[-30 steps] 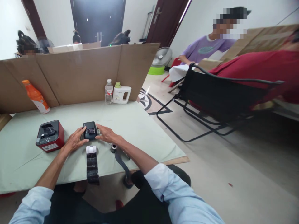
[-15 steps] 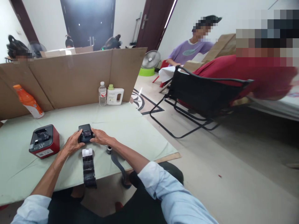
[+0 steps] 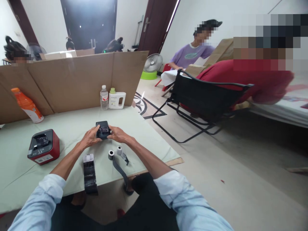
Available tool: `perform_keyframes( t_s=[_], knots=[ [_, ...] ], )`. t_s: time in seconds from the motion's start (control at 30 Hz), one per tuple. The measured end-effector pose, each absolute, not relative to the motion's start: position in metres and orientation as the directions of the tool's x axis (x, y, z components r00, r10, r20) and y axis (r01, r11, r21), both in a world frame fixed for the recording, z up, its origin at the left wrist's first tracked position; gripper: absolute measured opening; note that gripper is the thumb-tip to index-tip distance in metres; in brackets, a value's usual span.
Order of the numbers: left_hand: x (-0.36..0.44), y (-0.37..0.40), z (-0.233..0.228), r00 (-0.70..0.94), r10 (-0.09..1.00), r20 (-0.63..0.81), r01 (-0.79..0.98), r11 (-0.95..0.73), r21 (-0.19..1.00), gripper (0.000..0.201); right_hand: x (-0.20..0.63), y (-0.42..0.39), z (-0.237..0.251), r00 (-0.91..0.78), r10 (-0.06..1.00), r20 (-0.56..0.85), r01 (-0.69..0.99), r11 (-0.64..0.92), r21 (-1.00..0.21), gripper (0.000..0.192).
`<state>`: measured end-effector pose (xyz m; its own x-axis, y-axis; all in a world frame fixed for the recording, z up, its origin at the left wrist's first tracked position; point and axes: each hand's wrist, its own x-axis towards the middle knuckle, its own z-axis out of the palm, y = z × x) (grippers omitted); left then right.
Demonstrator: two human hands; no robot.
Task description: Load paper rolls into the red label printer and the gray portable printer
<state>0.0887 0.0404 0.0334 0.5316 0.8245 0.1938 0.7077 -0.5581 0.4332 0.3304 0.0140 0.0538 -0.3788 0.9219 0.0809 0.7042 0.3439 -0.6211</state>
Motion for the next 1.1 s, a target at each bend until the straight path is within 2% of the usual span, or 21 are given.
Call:
perform_keyframes(
  t_s=[0.37, 0.5, 0.6, 0.67, 0.8, 0.87, 0.93, 1.0, 1.1],
  knots=[
    [0.134, 0.053, 0.018, 0.621, 0.775, 0.116, 0.678, -0.606, 0.417, 0.098, 0.373, 0.008, 0.027, -0.286, 0.956, 0.070, 0.666, 0.251, -0.703, 0.050],
    [0.120, 0.043, 0.030, 0.590, 0.800, 0.105, 0.714, -0.578, 0.396, 0.088, 0.377, 0.000, 0.013, -0.247, 0.962, 0.112, 0.616, 0.245, -0.748, 0.059],
    [0.101, 0.021, 0.050, 0.577, 0.795, 0.189, 0.703, -0.601, 0.381, 0.077, 0.381, -0.007, -0.004, -0.174, 0.972, 0.160, 0.630, 0.234, -0.740, 0.061],
    [0.083, 0.001, 0.070, 0.537, 0.791, 0.292, 0.702, -0.611, 0.365, 0.073, 0.381, -0.010, -0.014, -0.126, 0.960, 0.248, 0.661, 0.268, -0.701, 0.058],
    [0.027, -0.044, 0.119, 0.315, 0.828, 0.463, 0.819, -0.484, 0.308, 0.065, 0.369, -0.019, -0.007, -0.038, 0.866, 0.499, 0.712, 0.374, -0.595, 0.054],
    [-0.012, -0.062, 0.141, 0.126, 0.809, 0.574, 0.891, -0.347, 0.293, 0.059, 0.355, -0.026, 0.010, 0.004, 0.798, 0.603, 0.755, 0.393, -0.525, 0.052],
    [-0.056, -0.073, 0.154, -0.087, 0.767, 0.635, 0.926, -0.173, 0.335, 0.056, 0.335, -0.033, 0.030, 0.021, 0.742, 0.670, 0.780, 0.407, -0.475, 0.053],
    [-0.097, -0.081, 0.156, -0.295, 0.734, 0.612, 0.888, -0.025, 0.458, 0.060, 0.312, -0.038, 0.046, -0.019, 0.714, 0.700, 0.776, 0.452, -0.440, 0.055],
    [-0.139, -0.090, 0.142, -0.590, 0.716, 0.372, 0.653, 0.152, 0.742, 0.070, 0.273, -0.040, 0.060, -0.146, 0.721, 0.677, 0.713, 0.551, -0.433, 0.055]
  ],
)
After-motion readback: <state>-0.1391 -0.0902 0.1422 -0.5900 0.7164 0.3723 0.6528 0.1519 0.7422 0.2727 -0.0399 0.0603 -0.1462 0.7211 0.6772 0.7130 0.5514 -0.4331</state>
